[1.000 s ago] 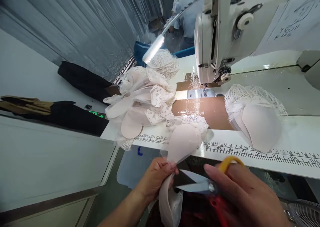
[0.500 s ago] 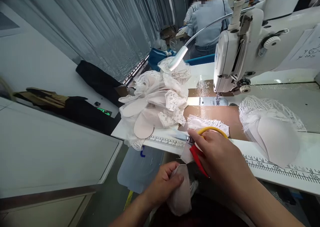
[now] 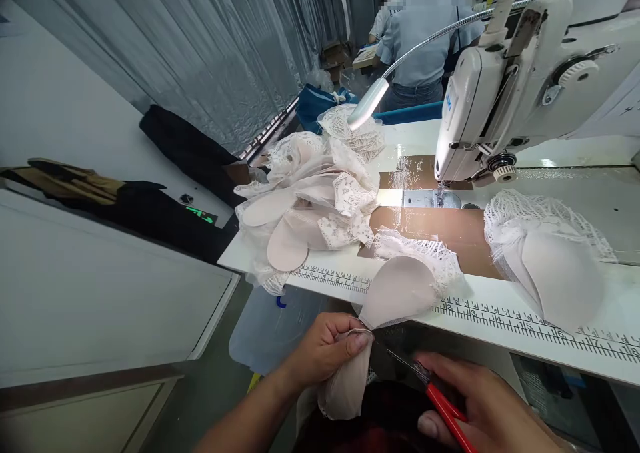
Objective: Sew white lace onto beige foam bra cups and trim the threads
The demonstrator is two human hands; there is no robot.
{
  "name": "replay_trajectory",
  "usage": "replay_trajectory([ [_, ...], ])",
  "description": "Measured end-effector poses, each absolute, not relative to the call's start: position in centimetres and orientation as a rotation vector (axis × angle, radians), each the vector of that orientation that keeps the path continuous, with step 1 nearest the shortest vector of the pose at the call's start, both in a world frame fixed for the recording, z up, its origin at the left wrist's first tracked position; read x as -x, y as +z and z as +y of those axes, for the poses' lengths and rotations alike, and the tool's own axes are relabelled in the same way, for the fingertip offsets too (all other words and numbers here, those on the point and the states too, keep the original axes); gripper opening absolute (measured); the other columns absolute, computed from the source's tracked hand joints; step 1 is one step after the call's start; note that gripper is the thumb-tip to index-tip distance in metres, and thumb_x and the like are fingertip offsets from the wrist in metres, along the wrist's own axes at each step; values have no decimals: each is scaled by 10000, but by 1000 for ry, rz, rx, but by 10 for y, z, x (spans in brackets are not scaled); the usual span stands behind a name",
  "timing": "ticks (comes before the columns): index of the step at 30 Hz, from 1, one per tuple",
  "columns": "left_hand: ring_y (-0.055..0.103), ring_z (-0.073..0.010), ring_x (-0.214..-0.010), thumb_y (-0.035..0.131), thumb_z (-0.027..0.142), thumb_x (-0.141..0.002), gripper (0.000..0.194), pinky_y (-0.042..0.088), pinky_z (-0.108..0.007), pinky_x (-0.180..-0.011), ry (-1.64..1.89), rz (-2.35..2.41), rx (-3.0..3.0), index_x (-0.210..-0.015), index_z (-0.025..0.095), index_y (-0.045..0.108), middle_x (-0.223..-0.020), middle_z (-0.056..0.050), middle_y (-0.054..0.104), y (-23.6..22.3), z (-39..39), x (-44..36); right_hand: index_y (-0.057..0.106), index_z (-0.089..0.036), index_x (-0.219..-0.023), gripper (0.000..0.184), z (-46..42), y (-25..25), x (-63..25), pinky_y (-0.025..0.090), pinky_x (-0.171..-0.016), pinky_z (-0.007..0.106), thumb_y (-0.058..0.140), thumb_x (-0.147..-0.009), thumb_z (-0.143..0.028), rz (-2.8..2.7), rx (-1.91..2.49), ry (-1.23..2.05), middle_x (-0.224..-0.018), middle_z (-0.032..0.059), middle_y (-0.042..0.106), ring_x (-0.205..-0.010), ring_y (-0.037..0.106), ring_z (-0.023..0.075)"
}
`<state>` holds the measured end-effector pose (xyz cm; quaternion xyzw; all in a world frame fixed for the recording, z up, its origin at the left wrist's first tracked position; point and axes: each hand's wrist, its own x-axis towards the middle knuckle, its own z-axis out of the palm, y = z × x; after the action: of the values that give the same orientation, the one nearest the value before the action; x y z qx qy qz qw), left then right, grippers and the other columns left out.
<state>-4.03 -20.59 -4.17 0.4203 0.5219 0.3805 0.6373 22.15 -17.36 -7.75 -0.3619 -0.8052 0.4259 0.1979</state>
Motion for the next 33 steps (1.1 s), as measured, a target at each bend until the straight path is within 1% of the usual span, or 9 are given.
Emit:
replay_trajectory([
  [3, 528, -134, -691, 723, 529, -749, 452, 394, -242, -684, 832, 1174, -958, -862, 93, 745, -741, -55, 655, -38, -207, 42, 628, -336, -1217, 459, -167, -66, -208, 591, -771, 249, 694, -777, -224, -2304, 1021, 1528, -1034, -24, 737, -867, 716, 209],
  [6, 498, -122, -665, 720, 564, -736, 482, 371, -228, -649, 806, 1148, -949, -846, 95, 745, -714, -44, 631, -36, -208, 45, 617, -330, -1230, 464, -162, -52, -198, 554, -900, 316, 706, -784, -233, -2355, 1028, 1571, -1138, -4, 704, -984, 682, 225],
  [11, 434, -95, -603, 696, 600, -744, 510, 320, -206, -579, 755, 1102, -965, -771, 91, 726, -641, -15, 559, -35, -208, 50, 581, -316, -1277, 479, -160, -41, -191, 536, -931, 328, 694, -817, -240, -2385, 942, 1586, -1170, 8, 691, -991, 669, 223],
  [15, 435, -96, -612, 678, 576, -778, 497, 318, -206, -579, 747, 1083, -1003, -795, 82, 728, -657, -22, 561, -36, -207, 51, 602, -319, -1237, 466, -159, -38, -189, 544, -910, 288, 698, -798, -197, -2400, 909, 1548, -1171, -7, 691, -956, 677, 200],
  [20, 454, -110, -623, 672, 596, -772, 519, 329, -215, -588, 735, 1076, -984, -820, 83, 732, -674, -35, 577, -37, -207, 51, 615, -302, -1177, 415, -159, -38, -189, 567, -853, 285, 708, -786, -199, -2428, 869, 1453, -1116, 4, 699, -923, 680, 209],
  [24, 451, -109, -629, 677, 593, -767, 508, 332, -215, -601, 736, 1051, -971, -806, 89, 728, -670, -26, 564, -34, -207, 51, 633, -268, -1004, 161, -160, -40, -188, 582, -742, 255, 652, -848, -232, -2438, 821, 1461, -900, -6, 710, -753, 679, 183],
  [26, 451, -110, -631, 683, 592, -760, 500, 335, -217, -608, 724, 1041, -967, -784, 94, 722, -667, -20, 557, -31, -207, 52, 623, -256, -956, 76, -160, -42, -188, 574, -701, 238, 620, -880, -249, -2442, 797, 1456, -856, -7, 706, -727, 676, 173],
  [28, 451, -112, -632, 680, 597, -759, 499, 338, -221, -611, 705, 1047, -972, -765, 99, 713, -661, -17, 547, -29, -207, 52, 618, -251, -963, 64, -160, -46, -188, 564, -675, 233, 594, -904, -260, -2447, 772, 1426, -866, 2, 712, -736, 682, 173],
  [33, 410, -99, -595, 641, 597, -793, 510, 309, -217, -565, 709, 1091, -1013, -712, 95, 680, -632, -11, 508, -26, -208, 48, 629, -243, -1055, 147, -162, -62, -191, 553, -666, 267, 553, -935, -282, -2444, 750, 1304, -878, 35, 724, -758, 697, 200],
])
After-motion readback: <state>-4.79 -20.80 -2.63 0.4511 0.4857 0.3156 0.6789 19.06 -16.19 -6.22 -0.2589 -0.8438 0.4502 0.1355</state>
